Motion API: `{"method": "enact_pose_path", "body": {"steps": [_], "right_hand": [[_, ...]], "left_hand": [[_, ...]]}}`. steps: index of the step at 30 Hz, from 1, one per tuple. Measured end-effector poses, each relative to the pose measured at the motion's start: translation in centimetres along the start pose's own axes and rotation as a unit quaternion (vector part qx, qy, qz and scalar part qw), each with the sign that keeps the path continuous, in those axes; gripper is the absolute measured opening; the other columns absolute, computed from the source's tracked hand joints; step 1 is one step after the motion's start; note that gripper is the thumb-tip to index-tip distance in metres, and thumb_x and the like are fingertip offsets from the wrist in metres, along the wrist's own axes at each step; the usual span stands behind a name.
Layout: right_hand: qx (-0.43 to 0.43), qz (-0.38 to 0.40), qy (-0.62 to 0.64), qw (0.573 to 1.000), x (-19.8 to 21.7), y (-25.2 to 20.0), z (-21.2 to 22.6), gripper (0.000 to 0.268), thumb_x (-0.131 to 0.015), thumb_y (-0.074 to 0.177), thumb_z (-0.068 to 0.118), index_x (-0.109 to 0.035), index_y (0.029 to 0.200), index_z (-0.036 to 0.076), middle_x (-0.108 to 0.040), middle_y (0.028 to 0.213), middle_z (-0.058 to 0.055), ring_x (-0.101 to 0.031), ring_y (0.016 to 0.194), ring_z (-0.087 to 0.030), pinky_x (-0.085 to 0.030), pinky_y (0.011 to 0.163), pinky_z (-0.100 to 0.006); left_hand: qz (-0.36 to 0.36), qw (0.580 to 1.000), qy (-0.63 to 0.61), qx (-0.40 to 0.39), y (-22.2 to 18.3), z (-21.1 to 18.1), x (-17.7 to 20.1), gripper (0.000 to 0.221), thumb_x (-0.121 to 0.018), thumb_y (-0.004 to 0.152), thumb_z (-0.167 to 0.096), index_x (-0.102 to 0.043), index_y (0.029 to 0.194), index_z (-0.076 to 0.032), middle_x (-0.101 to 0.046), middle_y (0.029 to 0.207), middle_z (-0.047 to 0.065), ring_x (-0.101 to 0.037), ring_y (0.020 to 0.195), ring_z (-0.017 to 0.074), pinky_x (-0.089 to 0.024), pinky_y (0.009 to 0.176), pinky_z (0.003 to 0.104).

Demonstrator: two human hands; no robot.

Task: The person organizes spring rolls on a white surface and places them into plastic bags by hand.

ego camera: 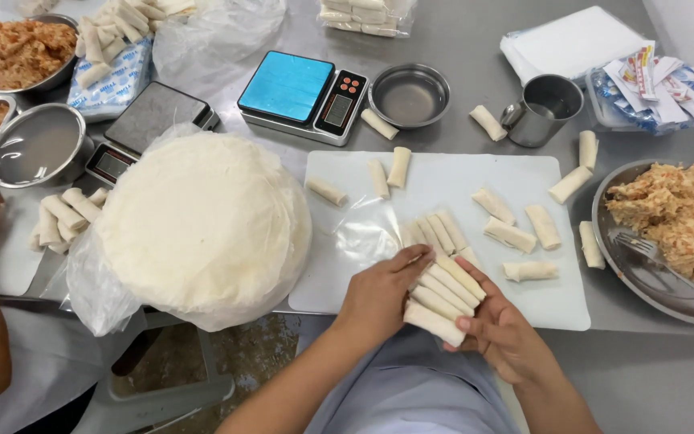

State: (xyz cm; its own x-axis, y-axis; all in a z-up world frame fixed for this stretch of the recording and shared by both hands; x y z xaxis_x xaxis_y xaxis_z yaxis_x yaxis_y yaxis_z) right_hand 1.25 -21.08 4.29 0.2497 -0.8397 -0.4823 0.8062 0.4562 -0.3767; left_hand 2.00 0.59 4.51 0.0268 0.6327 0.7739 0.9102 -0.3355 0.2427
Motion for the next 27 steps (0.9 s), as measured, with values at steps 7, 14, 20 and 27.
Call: {"method": "enact_pose_path", "body": {"steps": [7,14,20,27], "right_hand": [[-0.006,-0.121,0.07,0.99,1.0,0.9,-1.7,0.094,-0.07,0.075,0.002,-0.037,0.159,0.027,-0.055,0.14,-0.011,-0.061,0.111,-0.026,-0.062,0.074,-0.044],[0.081,-0.195,0.07,0.975,0.2,1.8,-2.4,0.092,-0.069,0.075,-0.004,-0.039,0.157,0.024,-0.059,0.138,-0.008,-0.062,0.109,-0.022,-0.057,0.069,-0.039],[0.137,-0.222,-0.2,0.944,0.5,1.0,-0.3,0.086,-0.077,0.07,-0.006,-0.055,0.151,0.011,-0.027,0.05,0.006,-0.033,0.054,-0.005,-0.043,0.057,-0.02],[0.057,-0.201,0.19,0.959,2.0,2.1,-3.1,0.07,-0.064,0.082,-0.004,-0.052,0.146,0.021,-0.066,0.131,-0.003,-0.064,0.111,-0.015,-0.054,0.081,-0.029]], "left_hand": [[0.052,0.994,-0.012,0.098,0.9,-3.0,0.5,0.074,-0.053,0.077,-0.003,-0.049,0.15,-0.017,-0.044,0.16,-0.01,-0.072,0.089,0.033,-0.055,0.057,0.048],[-0.048,0.992,0.104,0.049,1.1,-4.2,-3.3,0.07,-0.062,0.076,-0.01,-0.055,0.146,-0.008,-0.047,0.158,-0.001,-0.067,0.082,0.028,-0.054,0.056,0.043],[-0.119,0.984,0.103,-0.078,0.9,-4.0,-5.7,0.08,-0.065,0.074,-0.001,-0.049,0.152,-0.005,-0.042,0.164,0.003,-0.059,0.07,0.0249,-0.049,0.054,0.038],[0.086,0.987,0.132,-0.012,1.4,-4.7,-4.7,0.074,-0.067,0.077,-0.004,-0.051,0.149,-0.011,-0.037,0.165,-0.004,-0.062,0.068,0.0283,-0.05,0.048,0.04]]}}
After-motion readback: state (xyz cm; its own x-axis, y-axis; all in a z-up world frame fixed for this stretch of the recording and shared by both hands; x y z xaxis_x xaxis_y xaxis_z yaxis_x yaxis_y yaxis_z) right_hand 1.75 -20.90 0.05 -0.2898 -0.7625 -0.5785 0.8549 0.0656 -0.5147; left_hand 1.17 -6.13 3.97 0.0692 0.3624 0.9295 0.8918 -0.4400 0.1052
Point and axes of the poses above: each hand's wrist, its own y-axis towards the middle knuckle, its own x-axis out of the back of the hand, z = x × y, the point moved 1 cm from there along y, towards the middle knuckle
